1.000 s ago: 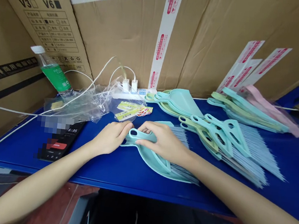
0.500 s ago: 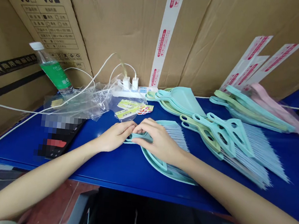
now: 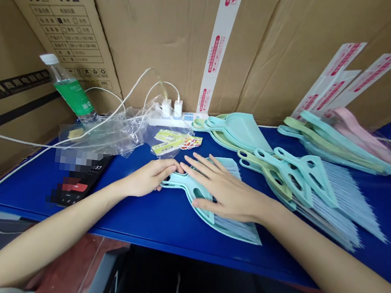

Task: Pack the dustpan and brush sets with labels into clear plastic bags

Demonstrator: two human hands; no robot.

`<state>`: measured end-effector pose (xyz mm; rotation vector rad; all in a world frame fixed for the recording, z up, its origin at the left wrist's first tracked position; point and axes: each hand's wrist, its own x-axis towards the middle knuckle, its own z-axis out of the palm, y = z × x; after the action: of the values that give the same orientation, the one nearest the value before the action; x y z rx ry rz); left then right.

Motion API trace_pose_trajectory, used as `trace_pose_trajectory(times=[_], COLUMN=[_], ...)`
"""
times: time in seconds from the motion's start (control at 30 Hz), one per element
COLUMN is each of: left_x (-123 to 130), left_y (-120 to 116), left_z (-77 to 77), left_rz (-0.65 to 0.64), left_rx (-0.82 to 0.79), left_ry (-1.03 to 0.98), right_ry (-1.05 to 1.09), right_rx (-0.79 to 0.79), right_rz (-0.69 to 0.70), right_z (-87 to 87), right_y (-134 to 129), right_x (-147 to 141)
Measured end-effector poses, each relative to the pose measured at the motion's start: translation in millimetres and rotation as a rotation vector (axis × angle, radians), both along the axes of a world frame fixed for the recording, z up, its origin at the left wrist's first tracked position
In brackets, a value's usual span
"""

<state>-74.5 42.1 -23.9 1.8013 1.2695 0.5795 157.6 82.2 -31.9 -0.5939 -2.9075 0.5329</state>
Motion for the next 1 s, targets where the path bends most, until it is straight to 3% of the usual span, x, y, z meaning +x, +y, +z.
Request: trace_pose_trajectory(times=[0.17,0.57,1.0], left_x=[-0.2,4.6,2.6], left_y=[1.7,-0.5,-0.4], left_z=[-2.2,-3.7,-4.0], left_rz=[-0.032,-0.023,-0.044], left_rx=[-0.067,0.010,-0.010], left_ry=[-0.080,-0.179,-0.148], right_ry=[0.033,0.069,0.061], right_rx=[0.000,0.052,0.062], right_rz=[0.002,-0.005,-0.001], right_z=[-4.8,-7.6,-6.5], right_y=[0.1,-0.6,-1.1], right_x=[-3.7,-4.7,-3.8])
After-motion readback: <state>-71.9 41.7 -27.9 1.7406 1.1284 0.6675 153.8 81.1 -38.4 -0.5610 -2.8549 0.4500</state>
